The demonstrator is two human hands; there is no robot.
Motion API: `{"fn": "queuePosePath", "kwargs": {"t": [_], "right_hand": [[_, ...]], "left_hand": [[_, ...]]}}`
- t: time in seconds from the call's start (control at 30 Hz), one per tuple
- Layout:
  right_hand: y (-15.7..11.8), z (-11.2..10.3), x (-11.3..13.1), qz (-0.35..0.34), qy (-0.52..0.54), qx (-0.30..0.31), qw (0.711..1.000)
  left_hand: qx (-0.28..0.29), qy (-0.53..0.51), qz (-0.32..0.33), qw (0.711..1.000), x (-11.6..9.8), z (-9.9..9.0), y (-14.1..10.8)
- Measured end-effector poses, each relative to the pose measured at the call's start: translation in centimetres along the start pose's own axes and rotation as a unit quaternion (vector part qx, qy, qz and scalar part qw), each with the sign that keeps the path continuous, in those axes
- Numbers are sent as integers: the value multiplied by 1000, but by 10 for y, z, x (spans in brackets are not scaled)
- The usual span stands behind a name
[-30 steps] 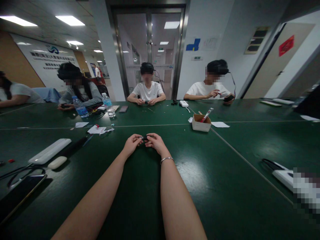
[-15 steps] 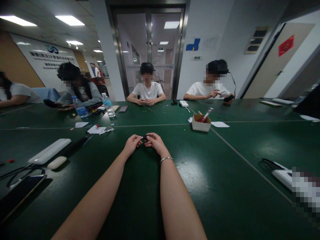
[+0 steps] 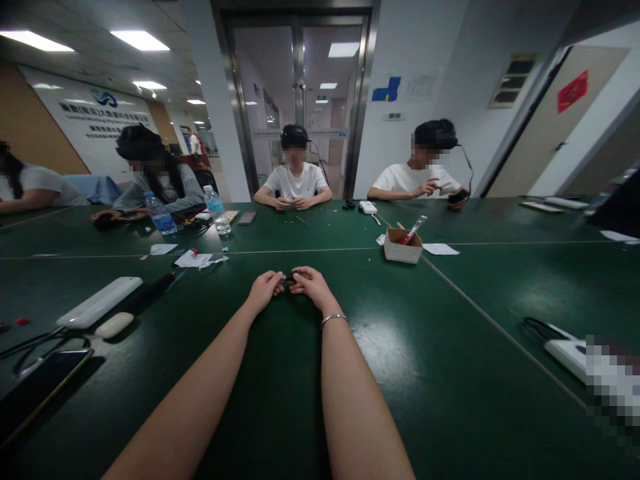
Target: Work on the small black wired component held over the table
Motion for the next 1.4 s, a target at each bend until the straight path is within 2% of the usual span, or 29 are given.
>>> {"fn": "queuePosePath", "kwargs": {"t": [0.23, 0.47, 0.73, 1.03, 1.4], "right_hand": [[0, 3, 2, -10, 1, 22, 1000], [-2, 5, 2, -14, 8, 38, 999], [-2, 6, 2, -9, 12, 52, 999], [-2, 5, 2, -19, 17, 67, 997], [-7, 7, 7, -34, 15, 87, 996]], "left_hand": [[7, 65, 32, 997, -3, 0, -2], [-3, 109, 23, 994, -7, -6, -6], [-2, 120, 18, 993, -8, -7, -6], [4, 105, 0, 994, 3, -4, 1], [15, 113, -28, 993, 0, -4, -2]]}}
Point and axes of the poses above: each hand's wrist, its own y-axis towards the middle knuckle, its own z-axis out of the palm, x = y × z, the point moved 9 cm from there along y, towards the middle knuckle, and after that the axes turned 11 degrees about -x, right-handed, at the moved point
